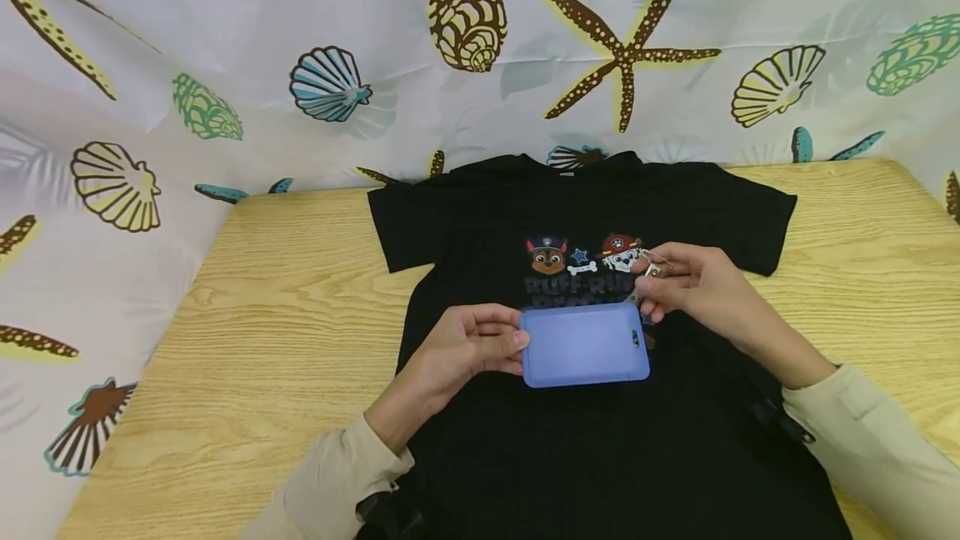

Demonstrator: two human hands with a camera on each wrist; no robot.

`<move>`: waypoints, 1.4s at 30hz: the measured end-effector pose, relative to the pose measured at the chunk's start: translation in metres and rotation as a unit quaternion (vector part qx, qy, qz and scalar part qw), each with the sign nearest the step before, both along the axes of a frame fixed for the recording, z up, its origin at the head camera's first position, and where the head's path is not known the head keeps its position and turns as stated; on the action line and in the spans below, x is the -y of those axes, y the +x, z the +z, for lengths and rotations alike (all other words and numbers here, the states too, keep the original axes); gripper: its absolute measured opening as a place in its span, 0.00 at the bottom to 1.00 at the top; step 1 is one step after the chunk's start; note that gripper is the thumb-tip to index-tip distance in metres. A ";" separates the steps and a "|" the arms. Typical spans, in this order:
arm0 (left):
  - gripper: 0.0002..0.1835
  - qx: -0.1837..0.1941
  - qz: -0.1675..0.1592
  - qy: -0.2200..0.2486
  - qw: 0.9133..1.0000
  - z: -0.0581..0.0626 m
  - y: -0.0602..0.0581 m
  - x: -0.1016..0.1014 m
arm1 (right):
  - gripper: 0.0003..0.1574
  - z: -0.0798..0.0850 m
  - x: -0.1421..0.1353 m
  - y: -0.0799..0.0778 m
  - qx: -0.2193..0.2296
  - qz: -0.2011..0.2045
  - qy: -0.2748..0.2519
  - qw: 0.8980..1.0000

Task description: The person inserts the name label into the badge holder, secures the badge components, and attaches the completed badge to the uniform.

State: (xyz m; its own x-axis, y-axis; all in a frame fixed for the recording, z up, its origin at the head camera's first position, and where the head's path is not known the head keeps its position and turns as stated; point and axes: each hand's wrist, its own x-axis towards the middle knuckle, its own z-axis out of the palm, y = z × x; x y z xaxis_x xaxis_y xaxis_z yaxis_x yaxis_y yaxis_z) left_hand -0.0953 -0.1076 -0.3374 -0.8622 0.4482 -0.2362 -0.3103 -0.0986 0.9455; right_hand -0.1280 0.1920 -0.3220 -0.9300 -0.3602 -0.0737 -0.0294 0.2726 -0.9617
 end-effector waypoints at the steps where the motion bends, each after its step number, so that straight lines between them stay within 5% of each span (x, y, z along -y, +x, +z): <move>1: 0.12 -0.003 0.003 0.000 1.000 0.000 -0.001 0.001 | 0.19 0.000 -0.002 0.001 0.007 -0.004 -0.011 1.000; 7: 0.10 -0.020 0.024 0.014 0.999 0.002 -0.005 0.007 | 0.22 -0.001 -0.007 0.005 0.061 -0.027 -0.066 0.996; 12: 0.10 -0.020 0.028 0.019 0.999 0.003 -0.006 0.007 | 0.12 -0.003 -0.009 0.009 0.095 -0.037 -0.115 0.988; 21: 0.10 -0.017 0.029 0.017 0.999 0.003 -0.007 0.008 | 0.06 -0.011 -0.008 0.012 0.136 -0.022 -0.222 0.965; 42: 0.11 -0.017 0.030 0.018 0.999 0.002 -0.007 0.008 | 0.11 -0.011 -0.008 0.014 0.186 -0.009 -0.279 0.942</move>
